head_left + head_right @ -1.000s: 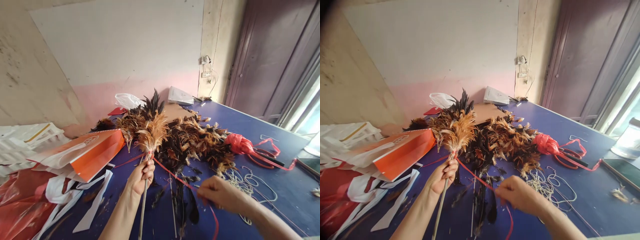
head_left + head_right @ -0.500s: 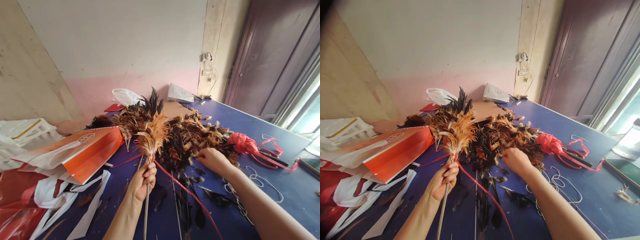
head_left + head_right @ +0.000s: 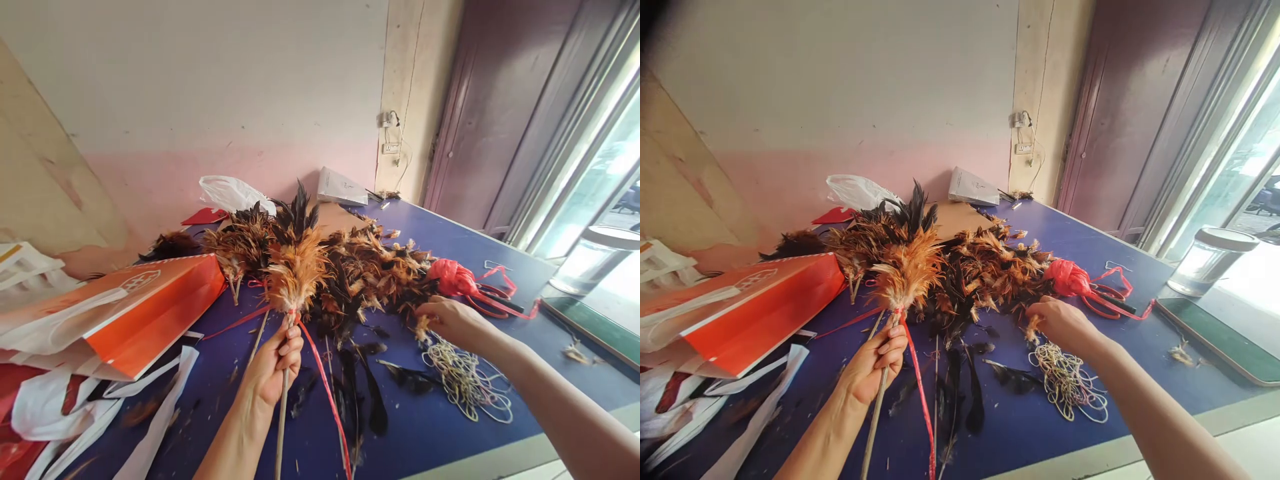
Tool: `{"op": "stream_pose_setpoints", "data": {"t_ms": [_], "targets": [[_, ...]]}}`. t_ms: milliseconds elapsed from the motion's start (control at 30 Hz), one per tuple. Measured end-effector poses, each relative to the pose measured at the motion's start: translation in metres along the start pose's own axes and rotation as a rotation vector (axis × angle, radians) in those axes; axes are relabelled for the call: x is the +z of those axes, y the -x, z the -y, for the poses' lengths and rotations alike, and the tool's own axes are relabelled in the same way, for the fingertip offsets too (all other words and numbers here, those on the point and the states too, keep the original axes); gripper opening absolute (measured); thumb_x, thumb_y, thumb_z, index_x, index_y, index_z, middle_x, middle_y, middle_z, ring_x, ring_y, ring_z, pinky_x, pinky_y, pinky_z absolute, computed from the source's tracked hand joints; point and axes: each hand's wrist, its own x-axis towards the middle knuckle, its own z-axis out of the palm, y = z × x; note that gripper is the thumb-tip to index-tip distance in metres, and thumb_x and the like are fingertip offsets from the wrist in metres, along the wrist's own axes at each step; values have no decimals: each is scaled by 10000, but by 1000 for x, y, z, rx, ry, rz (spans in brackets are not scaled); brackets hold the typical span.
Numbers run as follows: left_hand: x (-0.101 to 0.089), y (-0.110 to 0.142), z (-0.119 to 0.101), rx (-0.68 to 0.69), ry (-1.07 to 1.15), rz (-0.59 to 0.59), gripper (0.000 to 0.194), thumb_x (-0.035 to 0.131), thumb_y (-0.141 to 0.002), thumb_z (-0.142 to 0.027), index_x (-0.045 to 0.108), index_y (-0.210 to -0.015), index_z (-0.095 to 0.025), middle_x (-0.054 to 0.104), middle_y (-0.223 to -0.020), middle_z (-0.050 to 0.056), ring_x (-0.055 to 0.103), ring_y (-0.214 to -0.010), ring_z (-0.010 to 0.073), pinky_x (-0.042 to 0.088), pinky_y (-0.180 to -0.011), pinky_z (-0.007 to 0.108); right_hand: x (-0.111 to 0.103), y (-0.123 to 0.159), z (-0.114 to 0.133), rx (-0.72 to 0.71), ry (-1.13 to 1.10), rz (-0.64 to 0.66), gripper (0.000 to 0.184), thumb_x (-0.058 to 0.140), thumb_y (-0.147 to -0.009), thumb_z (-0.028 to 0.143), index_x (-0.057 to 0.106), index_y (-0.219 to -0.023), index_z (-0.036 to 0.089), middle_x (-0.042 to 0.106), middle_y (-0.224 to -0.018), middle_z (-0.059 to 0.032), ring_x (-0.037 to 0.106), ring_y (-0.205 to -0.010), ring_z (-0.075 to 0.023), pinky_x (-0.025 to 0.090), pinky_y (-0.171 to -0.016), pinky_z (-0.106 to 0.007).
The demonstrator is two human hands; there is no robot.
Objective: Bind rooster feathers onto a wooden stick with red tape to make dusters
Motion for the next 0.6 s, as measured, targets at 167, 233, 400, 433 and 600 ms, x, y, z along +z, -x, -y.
{"op": "stream_pose_setpoints", "data": {"t_ms": [167,233,400,433,600], "targets": [[3,1,0,28,-52,-30,176,353,-903,-87,515,-842,-117,401,-599,-39,323,-368,-1,205,-278,78,-1,-11,14,-49,15,115,195,502,-744,156,691,-731,201,598,-836,-68,575,-704,-162,383,-611,-254],[4,2,1,37,-73,-43,163,366,-903,-99,513,-835,-121,406,-598,-38,321,-370,-2,200,-280,75,-7,-17,22,-115,-85,42,175,499,-749,174,671,-727,194,594,-839,-59,561,-717,-155,396,-650,-258],[3,1,2,46,-120,-22,150,377,-907,-127,518,-861,-110,424,-607,-35,332,-378,-3,207,-278,69,-24,-31,58,-250,-473,-45,151,505,-769,260,626,-805,177,627,-841,-42,554,-743,-160,419,-686,-264],[3,1,3,48,-122,-23,160,371,-910,-132,519,-854,-108,425,-606,-35,333,-378,-3,207,-276,67,-26,-32,67,-246,-551,-10,161,511,-774,286,624,-805,176,635,-812,-39,558,-726,-162,422,-683,-269],[4,4,4,55,-183,-69,155,416,-896,-152,548,-874,-75,428,-595,-34,335,-370,-5,210,-272,69,-24,-33,114,-218,-1195,239,182,550,-776,364,569,-764,184,635,-655,-18,565,-579,-145,442,-609,-276]]}}
